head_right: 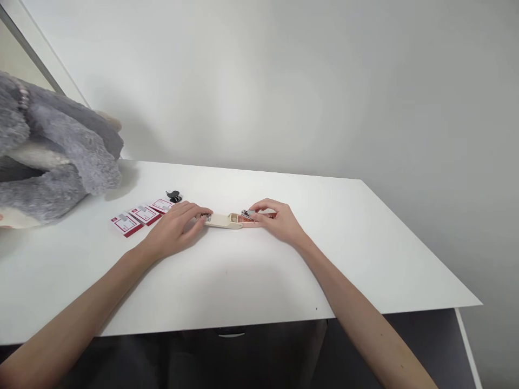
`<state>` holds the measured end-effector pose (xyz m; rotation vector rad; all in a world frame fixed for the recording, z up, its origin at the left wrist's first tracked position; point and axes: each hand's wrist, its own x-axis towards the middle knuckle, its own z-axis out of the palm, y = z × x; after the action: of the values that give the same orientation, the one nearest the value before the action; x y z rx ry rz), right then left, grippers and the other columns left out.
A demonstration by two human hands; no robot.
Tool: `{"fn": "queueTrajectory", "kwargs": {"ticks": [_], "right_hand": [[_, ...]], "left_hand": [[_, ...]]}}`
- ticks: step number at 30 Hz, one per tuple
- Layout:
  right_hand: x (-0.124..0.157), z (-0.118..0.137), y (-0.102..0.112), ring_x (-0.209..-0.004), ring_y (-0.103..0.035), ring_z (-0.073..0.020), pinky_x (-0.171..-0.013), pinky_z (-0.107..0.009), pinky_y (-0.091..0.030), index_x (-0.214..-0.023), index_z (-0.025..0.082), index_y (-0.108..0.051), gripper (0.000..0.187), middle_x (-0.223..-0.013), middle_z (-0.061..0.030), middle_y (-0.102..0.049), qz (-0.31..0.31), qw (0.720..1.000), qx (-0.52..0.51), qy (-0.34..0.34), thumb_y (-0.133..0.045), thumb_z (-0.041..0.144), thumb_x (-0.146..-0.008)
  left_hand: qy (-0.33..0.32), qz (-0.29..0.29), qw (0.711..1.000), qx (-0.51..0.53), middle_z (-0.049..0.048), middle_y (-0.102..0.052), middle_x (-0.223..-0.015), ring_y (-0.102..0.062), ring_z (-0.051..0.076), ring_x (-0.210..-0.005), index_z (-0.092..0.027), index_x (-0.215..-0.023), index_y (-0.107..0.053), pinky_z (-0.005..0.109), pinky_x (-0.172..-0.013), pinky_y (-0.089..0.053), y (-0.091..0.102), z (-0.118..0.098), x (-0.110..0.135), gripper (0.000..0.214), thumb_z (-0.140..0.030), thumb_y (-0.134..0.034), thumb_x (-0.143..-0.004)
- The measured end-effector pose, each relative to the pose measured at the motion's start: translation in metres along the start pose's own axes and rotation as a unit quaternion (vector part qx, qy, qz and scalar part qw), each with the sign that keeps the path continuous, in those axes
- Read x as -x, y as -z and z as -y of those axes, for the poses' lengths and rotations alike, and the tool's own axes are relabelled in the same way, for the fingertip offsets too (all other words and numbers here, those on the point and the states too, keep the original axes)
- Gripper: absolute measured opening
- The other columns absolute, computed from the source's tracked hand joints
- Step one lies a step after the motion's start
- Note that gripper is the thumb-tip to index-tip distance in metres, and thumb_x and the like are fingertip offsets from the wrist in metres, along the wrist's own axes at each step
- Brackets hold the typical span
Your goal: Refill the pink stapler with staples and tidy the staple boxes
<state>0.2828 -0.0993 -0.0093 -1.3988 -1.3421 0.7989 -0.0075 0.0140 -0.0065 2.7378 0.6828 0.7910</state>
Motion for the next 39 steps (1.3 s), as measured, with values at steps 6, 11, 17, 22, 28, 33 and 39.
{"fn": "queueTrajectory", "kwargs": {"ticks": [6,11,17,22,28,33,39], "right_hand": [[0.0,0.001,0.0,-0.096,-0.076,-0.0246,-0.08,-0.038,-0.06,-0.099,0.028,-0.08,0.024,-0.108,-0.005,-0.077,-0.003,1.0,0.008,-0.01,-0.078,0.049,-0.087],[0.001,0.002,0.0,-0.093,-0.076,-0.0239,-0.07,-0.033,-0.057,-0.099,0.027,-0.08,0.023,-0.111,-0.0056,-0.076,0.002,1.0,0.025,-0.007,-0.078,0.047,-0.087],[0.0,0.0,-0.002,-0.093,-0.075,-0.0224,-0.077,-0.035,-0.059,-0.095,0.028,-0.082,0.014,-0.111,-0.005,-0.078,0.004,0.999,0.031,0.031,-0.077,0.04,-0.088],[0.0,-0.005,-0.004,-0.097,-0.075,-0.0237,-0.085,-0.039,-0.062,-0.096,0.028,-0.084,0.015,-0.112,-0.0054,-0.079,-0.003,0.999,0.02,0.047,-0.08,0.039,-0.087],[0.0,-0.006,-0.008,-0.104,-0.073,-0.0268,-0.086,-0.042,-0.062,-0.098,0.032,-0.087,0.014,-0.109,-0.0047,-0.081,-0.02,0.996,0.045,0.078,-0.081,0.038,-0.087],[0.001,-0.001,-0.009,-0.111,-0.071,-0.0283,-0.088,-0.043,-0.061,-0.097,0.034,-0.087,0.012,-0.106,-0.0033,-0.082,-0.012,0.992,0.078,0.098,-0.079,0.036,-0.088],[-0.002,-0.002,-0.01,-0.108,-0.072,-0.0271,-0.085,-0.038,-0.059,-0.095,0.031,-0.086,0.017,-0.109,-0.004,-0.082,-0.015,0.996,0.062,0.064,-0.077,0.044,-0.089]], "left_hand": [[-0.003,0.005,1.0,-0.018,0.0083,-0.075,-0.107,-0.065,0.026,-0.098,-0.021,-0.121,-0.068,0.043,-0.092,-0.047,0.001,-0.001,0.0,0.031,-0.031,-0.043,-0.106],[0.004,0.009,1.0,-0.019,0.0078,-0.074,-0.106,-0.065,0.025,-0.097,-0.02,-0.12,-0.068,0.043,-0.092,-0.046,0.001,-0.001,-0.001,0.031,-0.032,-0.043,-0.106],[0.007,0.01,1.0,-0.016,0.0075,-0.075,-0.107,-0.066,0.026,-0.099,-0.021,-0.12,-0.068,0.044,-0.095,-0.046,0.0,-0.001,-0.001,0.03,-0.031,-0.044,-0.105],[-0.001,0.009,1.0,-0.018,0.0071,-0.074,-0.105,-0.065,0.025,-0.096,-0.02,-0.119,-0.067,0.043,-0.095,-0.047,0.0,-0.002,-0.001,0.029,-0.03,-0.043,-0.105],[0.014,0.012,1.0,-0.015,0.0062,-0.074,-0.103,-0.065,0.023,-0.09,-0.021,-0.116,-0.066,0.041,-0.09,-0.047,0.0,-0.003,-0.002,0.027,-0.026,-0.044,-0.101],[0.027,0.019,0.999,-0.019,0.0062,-0.073,-0.103,-0.065,0.024,-0.089,-0.02,-0.115,-0.065,0.041,-0.088,-0.047,0.001,-0.003,-0.002,0.028,-0.025,-0.043,-0.1],[0.051,0.037,0.998,-0.02,0.0053,-0.073,-0.098,-0.065,0.023,-0.085,-0.021,-0.113,-0.066,0.04,-0.086,-0.047,0.001,-0.003,-0.003,0.029,-0.026,-0.041,-0.099]]}}
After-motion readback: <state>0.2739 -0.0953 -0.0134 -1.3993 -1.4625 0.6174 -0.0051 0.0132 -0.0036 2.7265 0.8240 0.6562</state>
